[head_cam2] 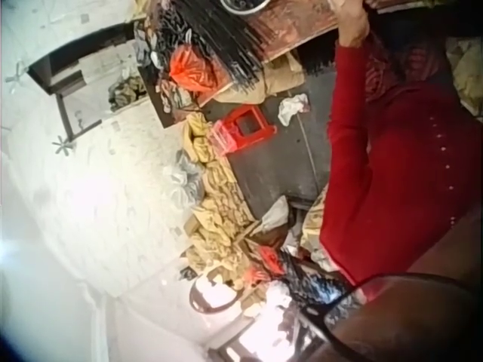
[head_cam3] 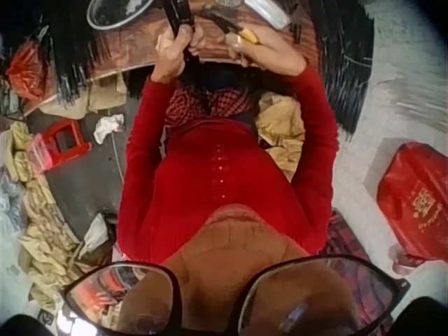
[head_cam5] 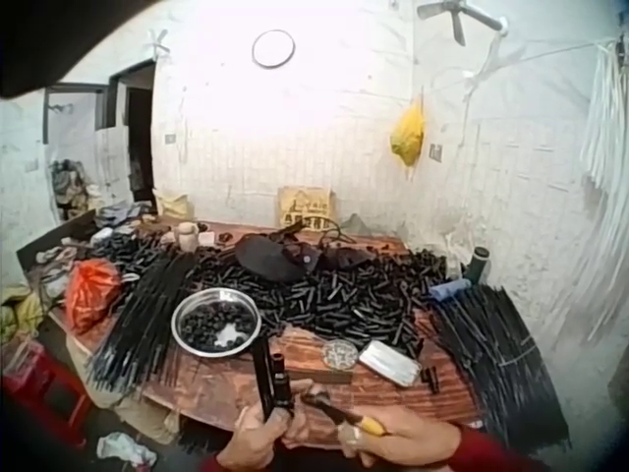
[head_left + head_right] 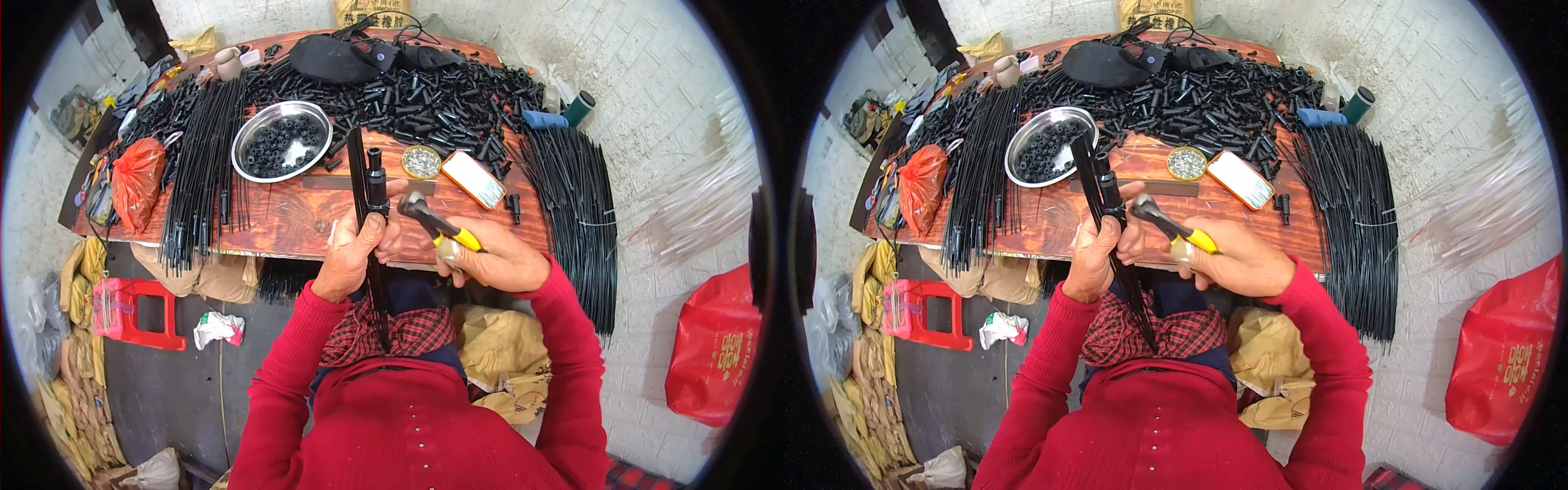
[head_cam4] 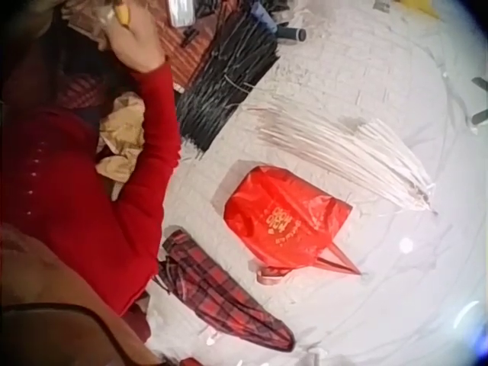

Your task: Worker assembles bundles of black tubes into circular metal components using pliers at a workbench.

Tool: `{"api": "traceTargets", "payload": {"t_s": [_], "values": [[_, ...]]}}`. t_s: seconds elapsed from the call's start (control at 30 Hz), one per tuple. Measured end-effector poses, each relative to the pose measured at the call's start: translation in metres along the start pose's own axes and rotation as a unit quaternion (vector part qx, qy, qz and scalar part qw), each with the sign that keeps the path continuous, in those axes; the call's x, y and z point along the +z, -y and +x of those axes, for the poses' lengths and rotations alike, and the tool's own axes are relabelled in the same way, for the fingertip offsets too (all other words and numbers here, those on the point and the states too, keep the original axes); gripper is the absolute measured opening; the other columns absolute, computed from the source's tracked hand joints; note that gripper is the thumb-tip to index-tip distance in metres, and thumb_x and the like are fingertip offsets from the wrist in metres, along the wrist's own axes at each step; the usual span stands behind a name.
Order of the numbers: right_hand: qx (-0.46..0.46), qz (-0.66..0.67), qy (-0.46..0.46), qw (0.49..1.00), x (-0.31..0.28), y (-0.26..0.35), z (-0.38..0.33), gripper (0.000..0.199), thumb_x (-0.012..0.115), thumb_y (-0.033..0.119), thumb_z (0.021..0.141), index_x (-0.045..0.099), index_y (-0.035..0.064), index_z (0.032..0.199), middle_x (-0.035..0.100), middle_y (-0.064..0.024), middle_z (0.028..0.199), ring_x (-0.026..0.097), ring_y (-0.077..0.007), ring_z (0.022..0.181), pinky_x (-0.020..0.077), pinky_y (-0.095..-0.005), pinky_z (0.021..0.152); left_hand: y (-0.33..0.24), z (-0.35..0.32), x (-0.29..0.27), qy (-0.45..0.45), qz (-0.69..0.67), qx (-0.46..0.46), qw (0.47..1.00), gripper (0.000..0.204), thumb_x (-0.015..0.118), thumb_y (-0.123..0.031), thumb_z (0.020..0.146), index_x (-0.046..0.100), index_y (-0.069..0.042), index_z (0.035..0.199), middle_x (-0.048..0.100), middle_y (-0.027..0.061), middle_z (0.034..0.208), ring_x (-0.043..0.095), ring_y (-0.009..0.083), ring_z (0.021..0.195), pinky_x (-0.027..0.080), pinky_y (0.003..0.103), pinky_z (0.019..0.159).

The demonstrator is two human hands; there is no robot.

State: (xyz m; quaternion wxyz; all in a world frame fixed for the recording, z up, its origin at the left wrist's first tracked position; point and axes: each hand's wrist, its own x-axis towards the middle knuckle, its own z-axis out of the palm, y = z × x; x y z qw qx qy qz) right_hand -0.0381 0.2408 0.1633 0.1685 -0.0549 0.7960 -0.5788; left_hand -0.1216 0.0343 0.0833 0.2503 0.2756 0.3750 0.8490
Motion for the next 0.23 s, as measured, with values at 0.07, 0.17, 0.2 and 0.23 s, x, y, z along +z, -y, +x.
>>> {"api": "traceTargets", "payload": {"t_s": [0.07,0.17,0.2,0.23], "values": [[0.024,-0.035,0.029,0.999,-0.0023,-0.0006,-0.0039,0.018,0.054,0.02,0.102,0.055,0.003,0.106,0.065,-0.0042,0.085,0.063,-0.0101,0.066,0.0513,-0.027,0.061,0.0001,-0.0001,-0.0001,-0.001,0.013,-0.003,1.0,0.059,0.056,-0.041,0.101,0.044,0.001,0.142,0.039,-0.0031,0.068,0.039,0.007,0.06,0.033,0.023,0.054],[0.03,-0.042,0.037,0.998,-0.0074,-0.0039,-0.0002,0.017,0.054,0.02,0.102,0.055,0.0034,0.106,0.066,-0.0049,0.087,0.064,-0.011,0.07,0.0522,-0.0277,0.064,0.0039,0.0002,-0.0018,-0.003,0.028,0.001,1.0,0.058,0.057,-0.039,0.101,0.045,0.001,0.141,0.039,-0.0031,0.067,0.038,0.0071,0.058,0.033,0.023,0.053],[0.022,-0.053,0.039,0.998,-0.0085,-0.0035,0.0004,0.017,0.055,0.02,0.101,0.055,0.0035,0.106,0.066,-0.0054,0.087,0.065,-0.0118,0.071,0.0525,-0.0284,0.065,0.0061,0.0,-0.0029,-0.006,0.029,0.007,1.0,0.057,0.057,-0.039,0.101,0.045,0.001,0.14,0.039,-0.0031,0.066,0.038,0.0071,0.057,0.033,0.023,0.052],[0.014,-0.064,0.042,0.997,-0.0093,-0.0033,0.001,0.017,0.055,0.02,0.101,0.055,0.0035,0.106,0.067,-0.0058,0.087,0.066,-0.0127,0.072,0.0528,-0.029,0.066,0.0069,-0.0009,-0.0044,-0.004,0.04,0.005,0.999,0.056,0.057,-0.038,0.101,0.045,0.0,0.141,0.039,-0.003,0.066,0.04,0.007,0.058,0.034,0.023,0.053]]}}
